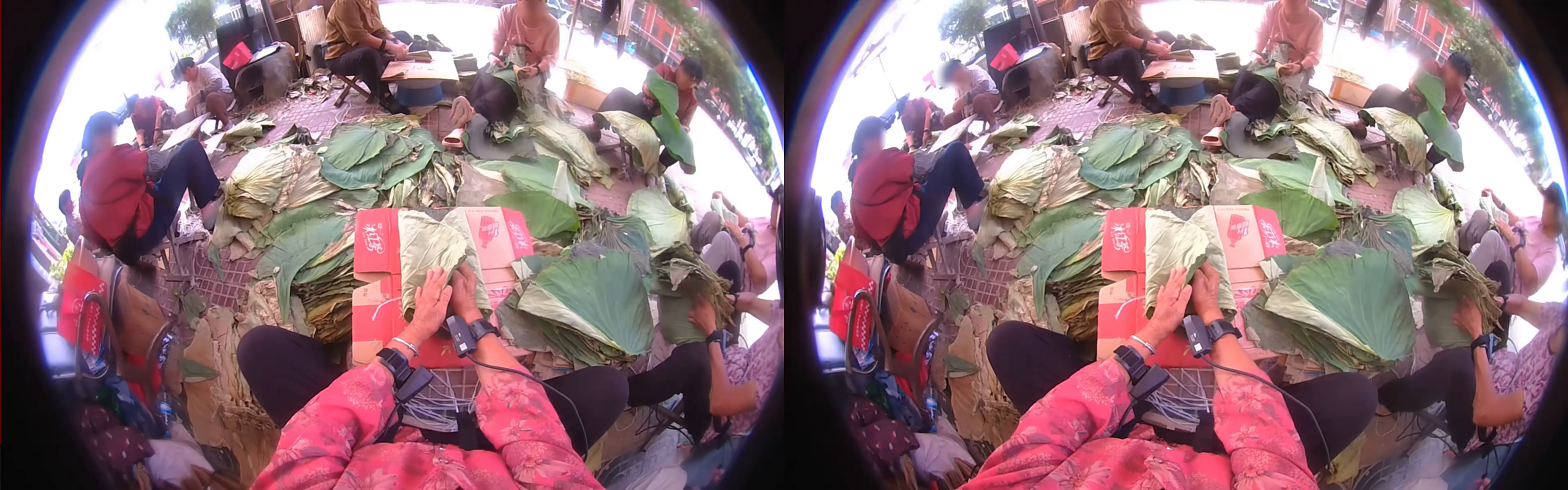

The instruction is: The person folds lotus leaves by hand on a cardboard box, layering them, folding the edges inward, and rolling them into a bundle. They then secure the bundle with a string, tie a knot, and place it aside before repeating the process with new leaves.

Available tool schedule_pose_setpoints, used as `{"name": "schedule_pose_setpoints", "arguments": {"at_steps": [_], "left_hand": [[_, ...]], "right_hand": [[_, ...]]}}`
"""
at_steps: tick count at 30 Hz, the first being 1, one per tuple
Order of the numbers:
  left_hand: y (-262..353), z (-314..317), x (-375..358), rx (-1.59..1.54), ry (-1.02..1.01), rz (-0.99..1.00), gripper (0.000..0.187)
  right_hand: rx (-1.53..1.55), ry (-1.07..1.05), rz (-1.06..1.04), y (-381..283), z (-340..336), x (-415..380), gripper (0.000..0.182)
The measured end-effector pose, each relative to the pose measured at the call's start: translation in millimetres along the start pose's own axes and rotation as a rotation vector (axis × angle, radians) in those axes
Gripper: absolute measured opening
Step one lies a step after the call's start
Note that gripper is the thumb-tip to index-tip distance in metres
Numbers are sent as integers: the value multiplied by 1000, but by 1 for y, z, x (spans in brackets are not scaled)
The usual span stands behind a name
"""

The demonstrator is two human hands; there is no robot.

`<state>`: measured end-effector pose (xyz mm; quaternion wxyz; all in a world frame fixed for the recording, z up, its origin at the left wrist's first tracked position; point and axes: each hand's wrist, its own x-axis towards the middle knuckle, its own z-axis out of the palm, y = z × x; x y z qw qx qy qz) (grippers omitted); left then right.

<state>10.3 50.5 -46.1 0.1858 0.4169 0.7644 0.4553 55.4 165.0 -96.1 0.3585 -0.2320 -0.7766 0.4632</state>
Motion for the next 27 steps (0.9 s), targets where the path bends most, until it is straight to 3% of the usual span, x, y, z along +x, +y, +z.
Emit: {"name": "schedule_pose_setpoints", "arguments": {"at_steps": [1,4,6,8,11,15,18,21,24,27], "left_hand": [[-1,2,-1,44,-13,-3,50],[5,5,-6,262,-95,15,58],[12,5,-10,447,-189,-1,63],[12,9,-10,462,-154,13,68],[12,10,-11,459,-87,54,62],[-10,15,-7,168,53,52,50],[-14,7,-1,-58,60,14,44],[-12,-18,5,-389,20,-186,42],[7,-39,9,381,574,119,45],[-9,-52,22,176,419,-240,49]], "right_hand": [[-17,13,33,0,-3,4,27],[825,238,350,-8,-6,21,26],[559,226,246,-24,-32,19,33],[194,268,109,-62,-57,20,33],[222,215,-17,-100,-71,26,34],[292,-9,42,-109,-43,18,41],[282,-75,142,-73,-12,2,41],[358,-76,203,-49,0,-1,45],[356,-72,240,-53,-1,-8,46],[334,-91,251,-61,-4,-5,47]]}}
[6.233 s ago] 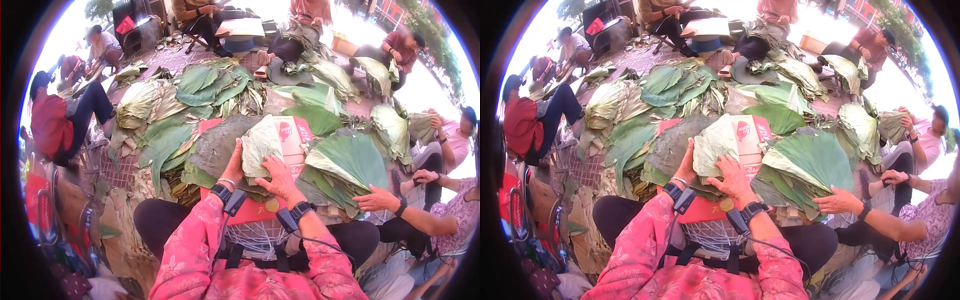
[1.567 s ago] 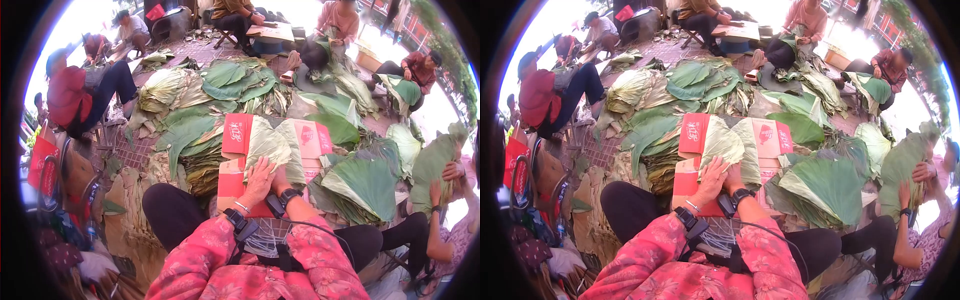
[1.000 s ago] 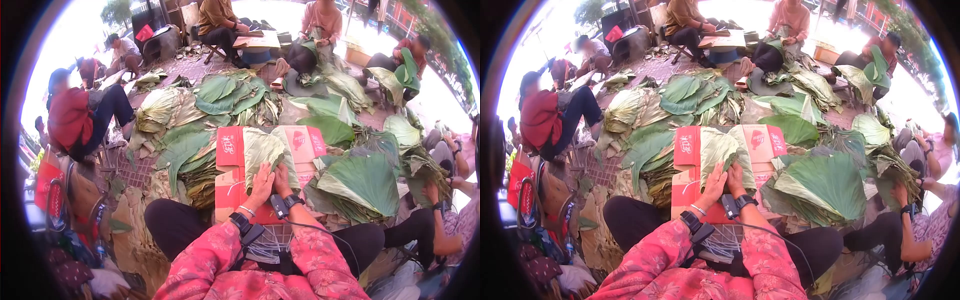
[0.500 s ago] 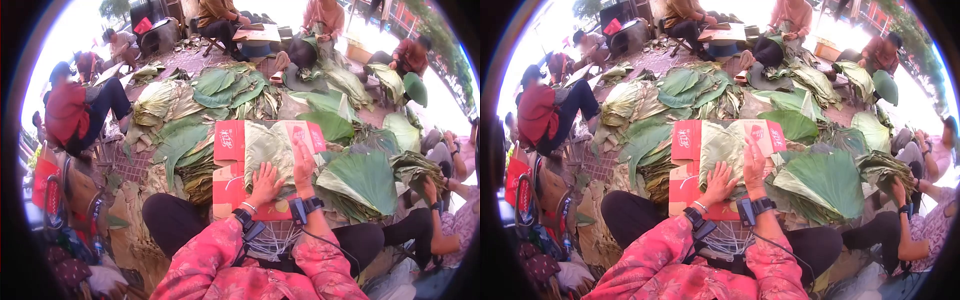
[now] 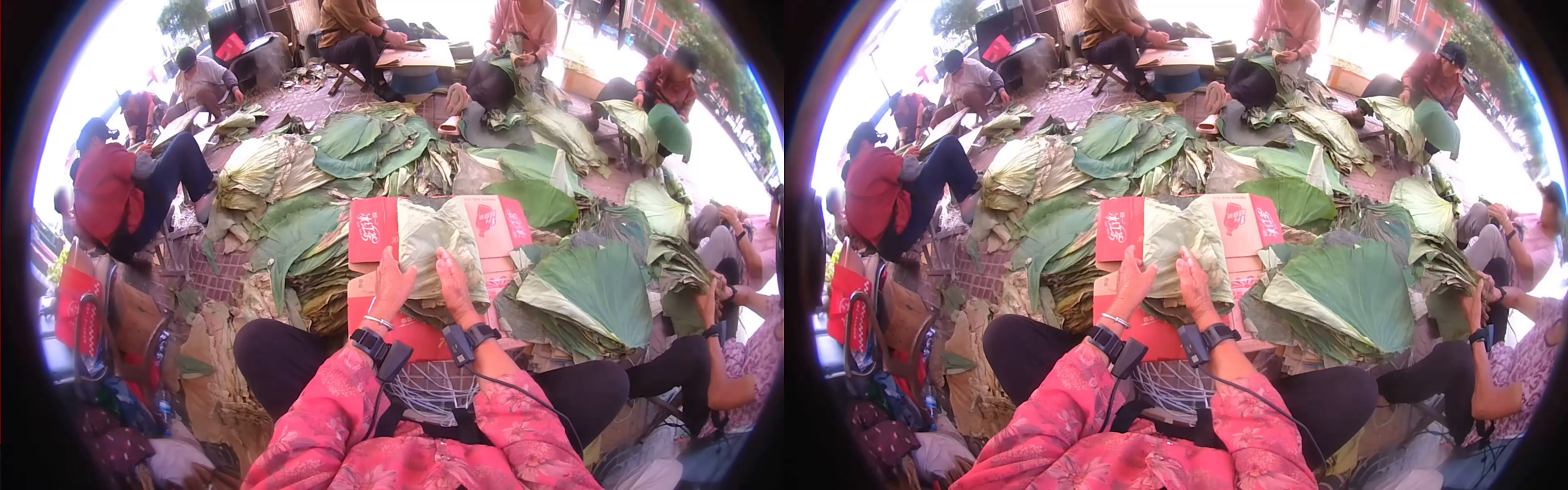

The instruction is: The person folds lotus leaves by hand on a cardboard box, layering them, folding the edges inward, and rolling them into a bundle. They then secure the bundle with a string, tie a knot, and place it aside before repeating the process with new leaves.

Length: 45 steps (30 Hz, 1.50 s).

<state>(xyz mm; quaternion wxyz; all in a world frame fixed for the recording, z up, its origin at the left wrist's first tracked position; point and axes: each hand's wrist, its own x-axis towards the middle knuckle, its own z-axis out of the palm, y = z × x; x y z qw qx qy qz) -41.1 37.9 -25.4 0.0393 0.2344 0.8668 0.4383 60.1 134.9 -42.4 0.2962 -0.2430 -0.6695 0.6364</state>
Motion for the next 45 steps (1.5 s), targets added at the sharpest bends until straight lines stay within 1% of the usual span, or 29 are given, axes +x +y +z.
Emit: {"name": "schedule_pose_setpoints", "arguments": {"at_steps": [3,4,6,9,10,11,13,14,17,18,21,22,23,25,28,31,34,37,40,41,43,44,45], "left_hand": [[-4,-3,17,-76,-142,-178,47],[1,-6,21,-212,-262,-286,44],[13,-15,26,-489,-493,-506,38],[41,-8,6,-828,-511,-344,28],[36,3,7,-953,-589,-349,26],[37,10,3,-978,-551,-322,27],[40,27,-8,-1028,-470,-271,27],[41,39,-15,-942,-440,-183,26],[50,53,-29,-459,-201,318,24],[54,52,-34,-425,-285,284,26],[61,55,-51,-88,13,591,31],[64,52,-57,19,22,553,41],[61,54,-57,42,9,540,44],[52,60,-57,87,-14,502,50],[51,71,-58,179,-69,435,58],[47,74,-54,218,-147,411,59],[48,73,-52,186,-211,355,56],[47,72,-47,159,-252,294,55],[36,73,-39,88,-335,267,55],[32,75,-35,41,-340,259,55],[17,78,-32,-49,-357,235,55],[8,81,-32,-51,-349,283,54],[10,78,-32,-24,-349,281,53]], "right_hand": [[0,13,-2,-1,-2,2,48],[5,20,-3,2,-2,2,48],[111,34,10,6,-4,3,49],[361,40,58,18,-7,8,47],[459,41,78,22,-11,10,46],[648,-17,171,26,-18,11,44],[1022,-139,362,8,-33,10,42],[1023,-209,349,-4,-39,8,37],[1148,-73,498,17,-48,17,36],[1166,-120,494,20,-54,17,31],[1009,-198,581,35,-61,24,28],[987,-242,559,41,-62,30,28],[986,-251,563,48,-65,30,28],[977,-272,581,25,-63,24,29],[981,-211,634,30,-56,32,28],[962,-190,642,38,-58,36,28],[966,-186,654,44,-56,41,27],[879,-82,583,36,-49,38,25],[617,130,289,40,-34,38,23],[277,132,263,41,-33,41,24],[-402,131,209,3,-30,32,26],[-495,207,106,-5,-29,28,29],[-590,267,-30,-15,-31,24,28]]}}
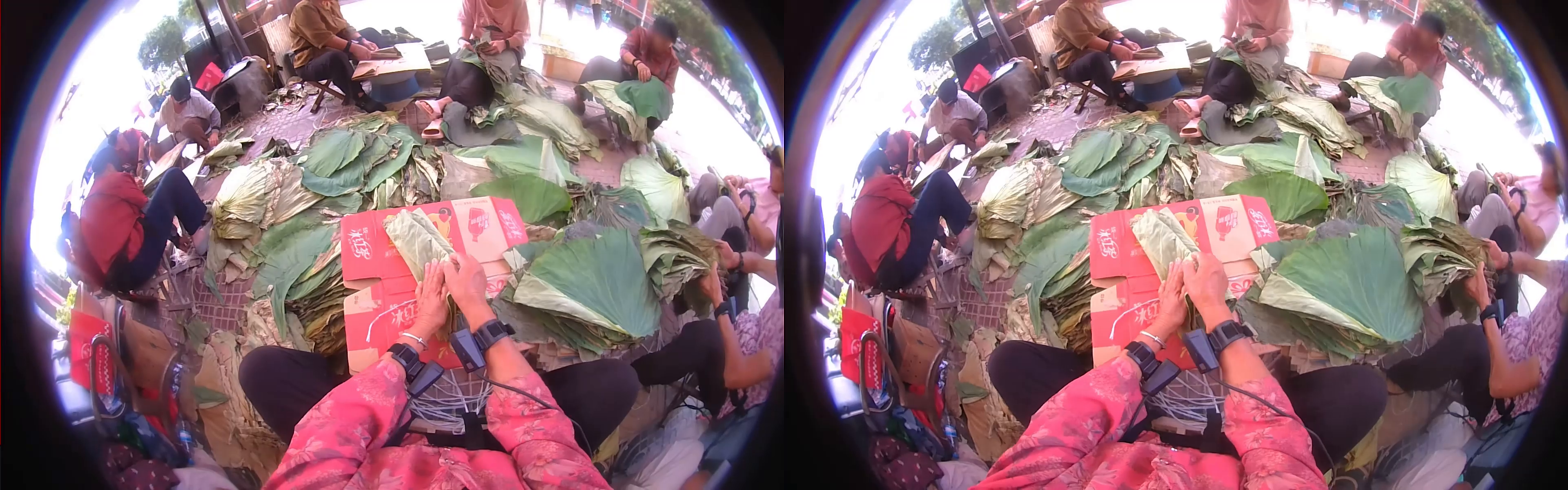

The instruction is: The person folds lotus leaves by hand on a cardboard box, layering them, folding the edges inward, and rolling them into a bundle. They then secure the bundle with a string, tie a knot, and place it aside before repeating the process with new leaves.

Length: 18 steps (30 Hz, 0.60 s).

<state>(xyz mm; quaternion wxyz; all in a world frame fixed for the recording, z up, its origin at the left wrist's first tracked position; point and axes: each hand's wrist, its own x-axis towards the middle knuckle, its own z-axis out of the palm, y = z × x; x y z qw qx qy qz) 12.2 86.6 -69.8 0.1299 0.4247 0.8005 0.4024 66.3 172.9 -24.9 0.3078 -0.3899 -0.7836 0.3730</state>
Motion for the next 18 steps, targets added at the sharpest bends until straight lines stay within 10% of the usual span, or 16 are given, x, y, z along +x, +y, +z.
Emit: {"name": "schedule_pose_setpoints", "arguments": {"at_steps": [2,11,18], "left_hand": [[11,-3,-1,41,-6,-10,52],[30,-19,-9,304,23,211,46],[22,-9,-14,413,39,195,45]], "right_hand": [[-168,193,-251,-5,-20,-1,27],[-74,-90,-77,32,-19,-12,22],[3,91,-104,47,-11,-28,21]]}}
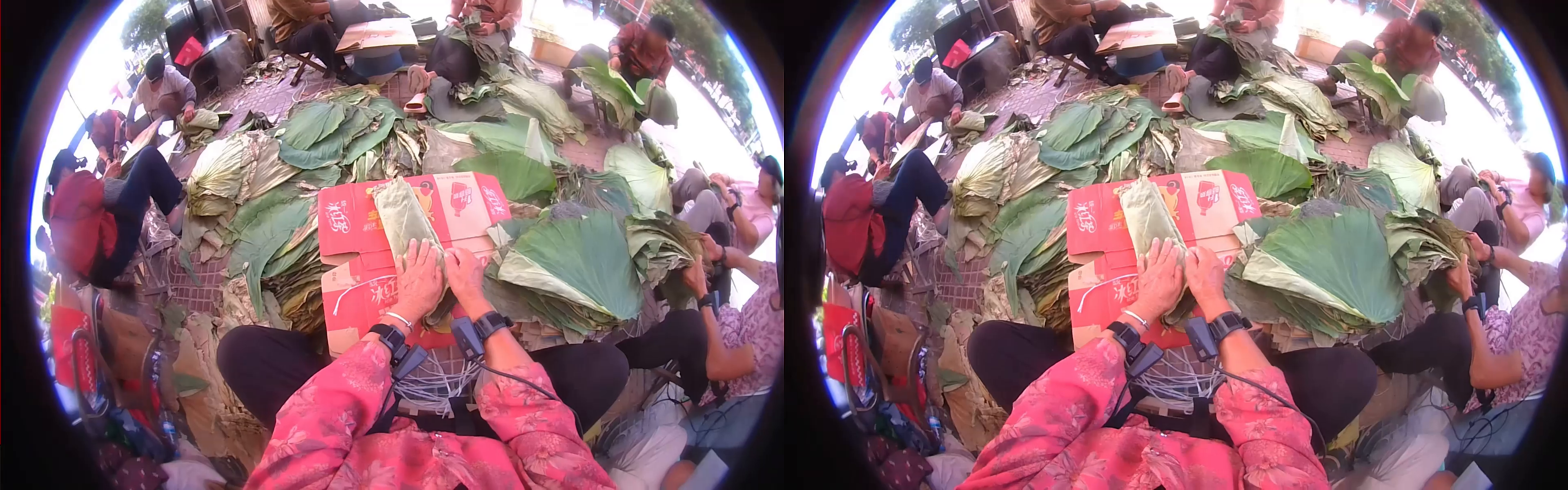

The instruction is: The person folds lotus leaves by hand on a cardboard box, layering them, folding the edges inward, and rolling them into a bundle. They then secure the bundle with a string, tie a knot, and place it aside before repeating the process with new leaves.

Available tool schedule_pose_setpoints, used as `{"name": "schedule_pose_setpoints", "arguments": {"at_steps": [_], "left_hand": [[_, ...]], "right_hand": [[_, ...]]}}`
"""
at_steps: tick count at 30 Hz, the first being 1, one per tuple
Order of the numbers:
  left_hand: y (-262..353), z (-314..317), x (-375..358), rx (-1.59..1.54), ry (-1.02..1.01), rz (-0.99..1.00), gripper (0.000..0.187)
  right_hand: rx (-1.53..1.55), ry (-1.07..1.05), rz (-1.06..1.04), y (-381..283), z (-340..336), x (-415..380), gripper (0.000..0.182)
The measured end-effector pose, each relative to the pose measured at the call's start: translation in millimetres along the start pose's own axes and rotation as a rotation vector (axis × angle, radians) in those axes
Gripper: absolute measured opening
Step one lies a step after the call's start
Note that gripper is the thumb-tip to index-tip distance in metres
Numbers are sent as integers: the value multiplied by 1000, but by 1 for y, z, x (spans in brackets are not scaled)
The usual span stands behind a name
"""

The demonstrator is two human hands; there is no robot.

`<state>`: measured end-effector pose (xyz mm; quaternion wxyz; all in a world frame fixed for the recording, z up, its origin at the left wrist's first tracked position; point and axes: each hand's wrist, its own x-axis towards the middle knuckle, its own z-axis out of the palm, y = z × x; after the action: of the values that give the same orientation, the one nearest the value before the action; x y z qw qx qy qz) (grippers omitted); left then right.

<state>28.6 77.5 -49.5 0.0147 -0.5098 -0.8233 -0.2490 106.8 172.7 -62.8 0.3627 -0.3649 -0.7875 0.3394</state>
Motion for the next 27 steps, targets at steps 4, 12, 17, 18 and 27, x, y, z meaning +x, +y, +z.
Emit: {"name": "schedule_pose_setpoints", "arguments": {"at_steps": [4,12,17,18,27], "left_hand": [[-2,2,-1,-31,13,-23,45],[-3,-1,-4,-75,27,-23,46],[-7,-3,-6,-99,38,-15,46],[-6,-4,-6,-105,39,-11,46],[-8,-6,-9,-141,69,-2,45]], "right_hand": [[-155,29,308,17,-32,4,22],[-595,-37,543,9,-32,33,33],[-486,-64,487,18,-27,36,30],[-396,-37,465,23,-29,35,28],[318,37,553,51,-49,44,10]]}}
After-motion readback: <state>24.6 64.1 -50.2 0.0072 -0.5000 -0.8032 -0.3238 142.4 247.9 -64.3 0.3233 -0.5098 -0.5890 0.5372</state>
